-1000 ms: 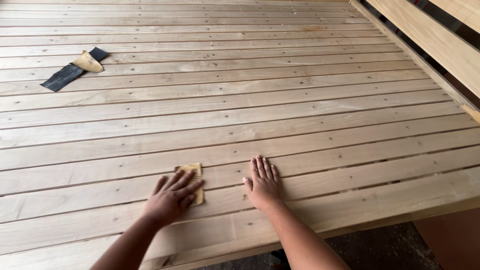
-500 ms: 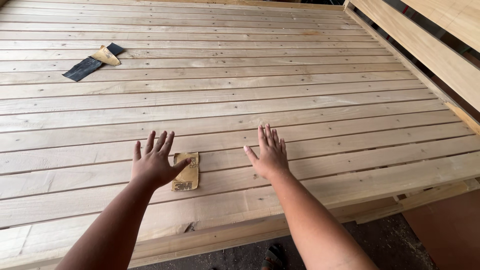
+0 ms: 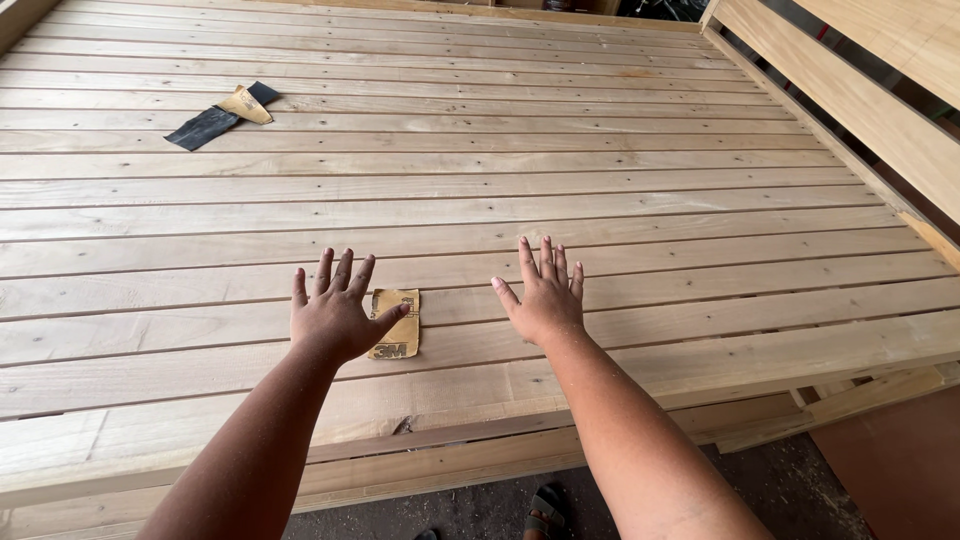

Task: The person sands the slatted wooden surface of a large furniture frame by hand, rubbing a folded piece of sandpaper back and forth across the boards. They work over different sections of the panel, steadying the frame with their other hand, and finally rest both hands on the sanded surface.

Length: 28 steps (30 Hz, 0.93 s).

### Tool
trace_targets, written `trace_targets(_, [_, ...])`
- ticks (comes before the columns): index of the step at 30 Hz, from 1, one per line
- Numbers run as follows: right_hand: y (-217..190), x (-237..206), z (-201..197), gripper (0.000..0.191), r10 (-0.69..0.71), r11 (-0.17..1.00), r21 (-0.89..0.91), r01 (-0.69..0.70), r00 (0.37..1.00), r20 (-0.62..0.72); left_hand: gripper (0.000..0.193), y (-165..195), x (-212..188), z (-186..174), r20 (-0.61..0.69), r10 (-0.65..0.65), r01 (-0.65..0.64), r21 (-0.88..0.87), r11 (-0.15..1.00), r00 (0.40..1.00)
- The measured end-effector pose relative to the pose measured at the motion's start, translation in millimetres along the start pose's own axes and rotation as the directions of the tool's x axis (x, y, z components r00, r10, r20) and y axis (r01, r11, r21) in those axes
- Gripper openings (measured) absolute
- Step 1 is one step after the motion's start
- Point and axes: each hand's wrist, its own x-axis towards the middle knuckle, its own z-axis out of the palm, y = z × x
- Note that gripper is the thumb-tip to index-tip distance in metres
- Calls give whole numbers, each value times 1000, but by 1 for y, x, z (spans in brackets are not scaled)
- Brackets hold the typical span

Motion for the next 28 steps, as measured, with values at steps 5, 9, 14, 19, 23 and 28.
trace_targets(5, [-4, -4, -2, 82, 13, 1000, -25, -12, 999, 31, 102, -3, -5, -3, -12, -19, 20, 10, 1000, 1000])
trace_targets(9, [-6, -3, -3, 82, 23, 999, -28, -21, 998, 55, 103, -2, -7, -3, -27, -15, 15, 3, 1000, 1000])
trace_targets(14, [-8, -6, -3, 82, 30, 999, -24, -28, 997, 71, 102, 0, -10, -3, 2, -23, 23, 7, 1000, 1000])
trace_targets(19, [-7, -9, -4, 83, 32, 999, -23, -31, 998, 61, 102, -1, -13, -4, -8, -15, 15, 0, 1000, 1000])
trace_targets(23, [-7, -8, -5, 83, 39, 999, -30, -38, 998, 58, 103, -1, -12, -6, 1, -20, 20, 8, 1000, 1000])
trace_targets(28, [-6, -8, -7, 84, 36, 999, -29, -34, 998, 48, 102, 1, -13, -7, -8, -29, 29, 3, 1000, 1000])
